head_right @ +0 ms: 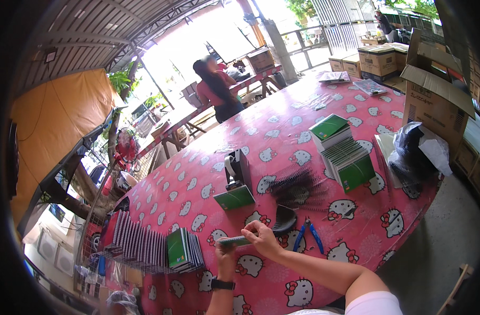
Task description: The person repeatedly picks up green notebooks and black spiral bindings from a table, inserts the spirals into the notebook edges, and places the assembled notebooks into a growing stack. The process is continuous and repetitive throughout the clip.
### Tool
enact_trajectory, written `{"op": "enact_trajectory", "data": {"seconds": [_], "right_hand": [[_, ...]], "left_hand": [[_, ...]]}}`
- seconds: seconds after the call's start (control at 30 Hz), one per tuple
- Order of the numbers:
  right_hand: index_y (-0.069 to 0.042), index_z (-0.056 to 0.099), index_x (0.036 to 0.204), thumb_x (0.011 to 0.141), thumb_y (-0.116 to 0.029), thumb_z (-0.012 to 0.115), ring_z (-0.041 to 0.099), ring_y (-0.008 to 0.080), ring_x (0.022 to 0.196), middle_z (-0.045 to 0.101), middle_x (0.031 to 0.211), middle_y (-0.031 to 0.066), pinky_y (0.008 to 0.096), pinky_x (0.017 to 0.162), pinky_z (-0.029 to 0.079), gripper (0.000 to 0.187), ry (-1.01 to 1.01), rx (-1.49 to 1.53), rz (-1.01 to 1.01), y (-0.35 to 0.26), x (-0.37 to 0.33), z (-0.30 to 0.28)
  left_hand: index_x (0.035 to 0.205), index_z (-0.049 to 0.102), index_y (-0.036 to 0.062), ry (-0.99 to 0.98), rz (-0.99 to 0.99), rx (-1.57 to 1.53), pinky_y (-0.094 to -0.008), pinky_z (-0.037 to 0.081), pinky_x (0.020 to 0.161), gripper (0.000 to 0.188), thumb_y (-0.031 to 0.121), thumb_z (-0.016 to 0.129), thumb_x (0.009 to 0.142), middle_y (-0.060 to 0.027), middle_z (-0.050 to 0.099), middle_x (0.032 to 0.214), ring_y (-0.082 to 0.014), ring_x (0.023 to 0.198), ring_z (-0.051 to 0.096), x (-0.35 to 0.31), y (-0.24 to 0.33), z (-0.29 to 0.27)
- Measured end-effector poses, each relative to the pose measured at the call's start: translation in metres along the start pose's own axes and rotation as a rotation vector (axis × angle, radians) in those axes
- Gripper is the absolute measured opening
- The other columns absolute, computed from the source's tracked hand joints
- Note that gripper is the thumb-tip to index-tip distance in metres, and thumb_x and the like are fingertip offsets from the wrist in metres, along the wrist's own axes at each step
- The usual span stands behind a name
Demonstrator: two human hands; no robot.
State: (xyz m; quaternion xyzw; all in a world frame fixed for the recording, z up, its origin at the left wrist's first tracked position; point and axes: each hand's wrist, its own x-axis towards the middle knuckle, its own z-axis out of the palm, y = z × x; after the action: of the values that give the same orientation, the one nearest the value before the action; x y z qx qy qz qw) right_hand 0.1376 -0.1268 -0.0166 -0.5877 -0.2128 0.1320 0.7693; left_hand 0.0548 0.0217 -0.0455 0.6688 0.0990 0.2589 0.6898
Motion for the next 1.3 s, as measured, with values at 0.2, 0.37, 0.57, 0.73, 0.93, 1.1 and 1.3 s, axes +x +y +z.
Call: {"op": "enact_trajectory", "data": {"seconds": [0.2, 0.37, 0.57, 0.73, 0.93, 1.1, 1.3], "right_hand": [[0.0, 0.057, 0.096, 0.087, -0.014, 0.061, 0.057, 0.0084, 0.071, 0.059, 0.08, 0.0045, 0.0243, 0.061, 0.047, 0.017, 0.022, -0.106, -0.04, -0.001, 0.006, 0.002], [0.0, 0.059, 0.093, 0.086, -0.012, 0.061, 0.059, 0.011, 0.071, 0.062, 0.08, 0.006, 0.0263, 0.061, 0.048, 0.014, -0.005, -0.1, 0.017, 0.0, 0.008, 0.001], [-0.004, 0.065, 0.083, 0.075, -0.01, 0.063, 0.061, 0.0264, 0.082, 0.065, 0.084, 0.0113, 0.0388, 0.076, 0.048, 0.011, -0.046, -0.655, -0.413, -0.024, 0.053, -0.053], [-0.012, 0.066, 0.088, 0.074, -0.024, 0.071, 0.054, 0.0231, 0.098, 0.061, 0.094, 0.0046, 0.0401, 0.08, 0.043, 0.019, 0.108, -1.403, -0.249, -0.019, 0.083, -0.131], [-0.013, 0.065, 0.088, 0.074, -0.034, 0.072, 0.051, 0.0235, 0.1, 0.057, 0.094, 0.003, 0.0407, 0.082, 0.042, 0.027, 0.034, -1.451, -0.198, -0.002, 0.079, -0.133], [-0.013, 0.065, 0.089, 0.077, -0.032, 0.07, 0.05, 0.0231, 0.103, 0.058, 0.092, 0.0021, 0.0419, 0.084, 0.041, 0.024, -0.009, -1.467, -0.217, 0.0, 0.075, -0.135], [-0.012, 0.065, 0.091, 0.076, -0.027, 0.071, 0.051, 0.0221, 0.102, 0.06, 0.093, 0.0025, 0.0423, 0.085, 0.04, 0.022, -0.06, -1.422, -0.229, -0.001, 0.075, -0.136]], "left_hand": [[0.124, 0.044, 0.0028, 0.162, 0.053, 0.263, -0.0371, 0.035, 0.1, 0.046, -0.002, 0.06, 0.082, -0.013, 0.053, 0.114, -0.0218, 0.108, 0.051, -0.012, 0.004, 0.008], [0.134, 0.043, 0.0033, 0.148, 0.579, 1.179, -0.0492, 0.011, 0.112, 0.055, -0.003, 0.054, 0.08, -0.0193, 0.045, 0.134, -0.0352, 0.131, 0.034, -0.018, 0.053, 0.046], [0.107, 0.066, 0.0106, -0.048, 0.647, 1.016, -0.0348, 0.043, 0.084, 0.037, -0.006, 0.059, 0.075, -0.0041, 0.066, 0.099, -0.0226, 0.092, 0.06, -0.002, 0.043, 0.042], [0.104, 0.068, 0.0127, -0.002, 0.723, 0.971, -0.0336, 0.041, 0.085, 0.034, -0.003, 0.062, 0.074, -0.0018, 0.066, 0.098, -0.0201, 0.089, 0.06, -0.001, 0.034, 0.046], [0.102, 0.069, 0.0141, 0.028, 0.758, 1.016, -0.0318, 0.038, 0.083, 0.03, 0.001, 0.065, 0.075, -0.0002, 0.065, 0.095, -0.0174, 0.086, 0.06, -0.003, 0.035, 0.044], [0.1, 0.07, 0.0135, 0.026, 0.737, 0.981, -0.0324, 0.038, 0.08, 0.025, 0.003, 0.065, 0.078, -0.0012, 0.066, 0.093, -0.0181, 0.083, 0.059, -0.004, 0.037, 0.048], [0.097, 0.071, 0.015, 0.029, 0.716, 0.953, -0.0304, 0.036, 0.077, 0.023, 0.006, 0.068, 0.077, 0.0011, 0.066, 0.091, -0.0147, 0.082, 0.059, -0.003, 0.035, 0.047]]}}
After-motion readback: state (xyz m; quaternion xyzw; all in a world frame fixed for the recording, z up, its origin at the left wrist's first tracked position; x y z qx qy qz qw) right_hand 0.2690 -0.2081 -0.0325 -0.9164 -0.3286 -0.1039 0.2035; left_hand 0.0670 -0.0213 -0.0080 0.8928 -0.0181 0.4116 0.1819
